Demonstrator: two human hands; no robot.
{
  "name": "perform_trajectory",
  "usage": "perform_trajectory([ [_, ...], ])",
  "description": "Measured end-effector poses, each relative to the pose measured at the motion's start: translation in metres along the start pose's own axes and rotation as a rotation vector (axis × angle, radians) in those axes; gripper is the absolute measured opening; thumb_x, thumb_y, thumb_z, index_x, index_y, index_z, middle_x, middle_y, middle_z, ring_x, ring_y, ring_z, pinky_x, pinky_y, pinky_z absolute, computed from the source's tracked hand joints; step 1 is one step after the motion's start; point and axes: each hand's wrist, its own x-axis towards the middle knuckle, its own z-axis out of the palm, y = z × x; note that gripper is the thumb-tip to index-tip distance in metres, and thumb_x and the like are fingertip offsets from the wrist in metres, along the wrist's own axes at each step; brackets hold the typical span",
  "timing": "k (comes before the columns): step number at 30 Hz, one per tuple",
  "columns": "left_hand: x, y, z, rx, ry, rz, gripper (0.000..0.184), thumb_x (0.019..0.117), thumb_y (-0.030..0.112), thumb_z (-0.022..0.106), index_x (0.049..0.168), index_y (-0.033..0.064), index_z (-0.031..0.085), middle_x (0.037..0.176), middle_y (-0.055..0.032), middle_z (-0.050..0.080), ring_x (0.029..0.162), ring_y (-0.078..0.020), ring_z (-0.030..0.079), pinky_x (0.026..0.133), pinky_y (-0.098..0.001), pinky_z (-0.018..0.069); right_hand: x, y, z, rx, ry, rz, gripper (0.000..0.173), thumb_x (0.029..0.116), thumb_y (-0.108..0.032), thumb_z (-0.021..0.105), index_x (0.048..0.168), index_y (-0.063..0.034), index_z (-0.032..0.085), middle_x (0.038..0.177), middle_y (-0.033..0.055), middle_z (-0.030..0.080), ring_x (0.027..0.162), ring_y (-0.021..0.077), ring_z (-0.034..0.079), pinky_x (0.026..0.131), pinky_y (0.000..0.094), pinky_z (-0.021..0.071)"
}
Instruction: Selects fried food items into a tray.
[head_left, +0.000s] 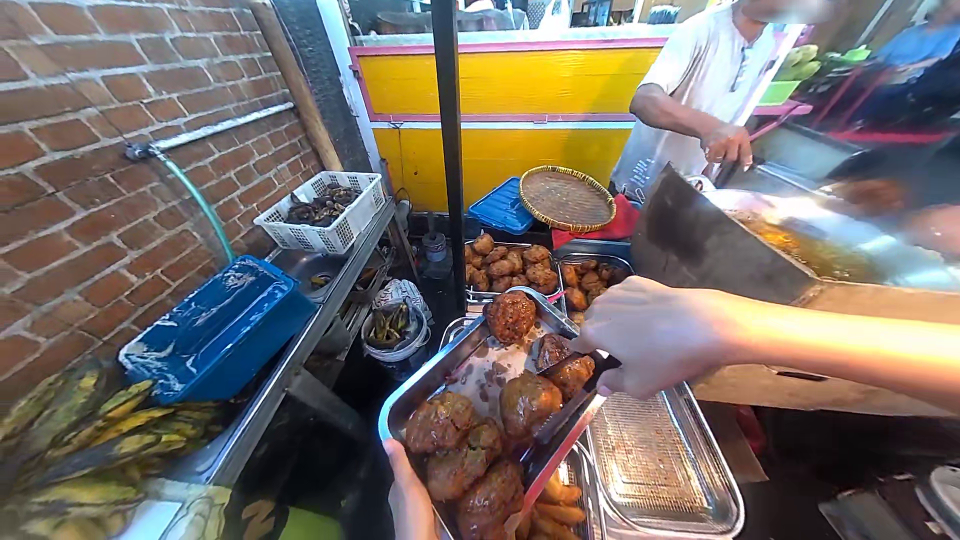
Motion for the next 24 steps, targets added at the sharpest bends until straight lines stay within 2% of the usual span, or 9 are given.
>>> perform_trajectory([
  [4, 0.002, -0.003, -0.001, -0.025, -0.021, -0.017, 0.08, 0.1034, 0.066, 0.021, 0.127, 0.003, 0.064, 0.116, -0.0142, 0.07, 0.108, -0.0196, 0.069, 0.093, -0.0423, 0.0577, -0.008, -0.01, -0.005, -0.022, -0.041, -0.005, 0.04, 0.095, -0.044, 0.066, 0.123, -0.0165, 0.072, 0.095, 0.0082, 0.069, 0.093, 0.0278, 0.066, 0.075, 0.0511, 0.0482],
  [8, 0.002, -0.002, 0.001, -0.034, 0.009, -0.025, 0.082, 0.1025, 0.069, 0.021, 0.124, 0.0034, 0.066, 0.112, -0.0142, 0.072, 0.105, -0.021, 0.07, 0.09, -0.0447, 0.0585, -0.016, -0.02, 0.0, -0.026, -0.059, -0.04, 0.034, 0.0961, -0.042, 0.064, 0.107, -0.0102, 0.07, 0.09, 0.0114, 0.066, 0.089, 0.0312, 0.065, 0.073, 0.0516, 0.0478],
  [10, 0.003, 0.0, 0.002, -0.03, 0.023, -0.017, 0.081, 0.1031, 0.068, 0.021, 0.123, 0.0035, 0.066, 0.113, -0.0138, 0.072, 0.106, -0.0208, 0.07, 0.091, -0.0448, 0.0581, -0.018, -0.024, 0.005, -0.02, -0.089, -0.047, 0.037, 0.0994, -0.042, 0.061, 0.112, -0.0072, 0.067, 0.093, 0.0138, 0.065, 0.091, 0.0331, 0.065, 0.075, 0.0518, 0.0486],
  [14, 0.003, 0.0, 0.0, -0.044, 0.013, -0.015, 0.081, 0.1036, 0.067, 0.019, 0.125, 0.0037, 0.064, 0.115, -0.0133, 0.071, 0.107, -0.0194, 0.069, 0.092, -0.043, 0.0575, -0.024, -0.02, 0.013, 0.001, -0.108, -0.037, 0.043, 0.1022, -0.046, 0.055, 0.115, -0.0077, 0.069, 0.092, 0.0116, 0.066, 0.091, 0.0306, 0.065, 0.076, 0.05, 0.0483],
  [17, 0.002, 0.002, 0.0, -0.056, 0.03, -0.022, 0.079, 0.1038, 0.066, 0.02, 0.122, 0.0039, 0.065, 0.109, -0.0117, 0.071, 0.101, -0.017, 0.07, 0.088, -0.0406, 0.0587, -0.038, -0.001, 0.022, 0.024, 0.039, -0.021, 0.041, 0.0988, -0.052, 0.057, 0.11, -0.0153, 0.072, 0.086, 0.0057, 0.066, 0.083, 0.0252, 0.065, 0.071, 0.0473, 0.048],
  [20, 0.005, 0.002, -0.003, -0.033, 0.038, -0.017, 0.081, 0.1031, 0.068, 0.019, 0.121, 0.0043, 0.066, 0.107, -0.0121, 0.072, 0.101, -0.0172, 0.07, 0.087, -0.0415, 0.0588, -0.053, 0.024, 0.034, -0.029, 0.261, 0.126, 0.045, 0.093, -0.061, 0.057, 0.123, -0.0305, 0.071, 0.088, -0.002, 0.067, 0.079, 0.0179, 0.065, 0.066, 0.0425, 0.0507],
  [22, 0.006, 0.001, -0.005, -0.025, 0.044, -0.025, 0.082, 0.1024, 0.069, 0.019, 0.123, 0.0041, 0.066, 0.111, -0.0131, 0.071, 0.105, -0.0188, 0.069, 0.091, -0.0428, 0.0576, -0.055, 0.027, 0.039, -0.056, 0.262, 0.233, 0.052, 0.0929, -0.061, 0.059, 0.134, -0.0301, 0.066, 0.095, 0.0004, 0.066, 0.08, 0.0192, 0.064, 0.066, 0.041, 0.0494],
  [24, 0.007, 0.003, -0.003, -0.045, 0.046, -0.021, 0.081, 0.1028, 0.068, 0.02, 0.125, 0.0043, 0.065, 0.113, -0.0127, 0.071, 0.106, -0.0185, 0.069, 0.091, -0.0422, 0.0574, -0.05, 0.024, 0.048, -0.044, 0.247, 0.264, 0.054, 0.0935, -0.056, 0.063, 0.138, -0.0255, 0.064, 0.099, 0.0041, 0.065, 0.078, 0.022, 0.064, 0.064, 0.0415, 0.0497],
])
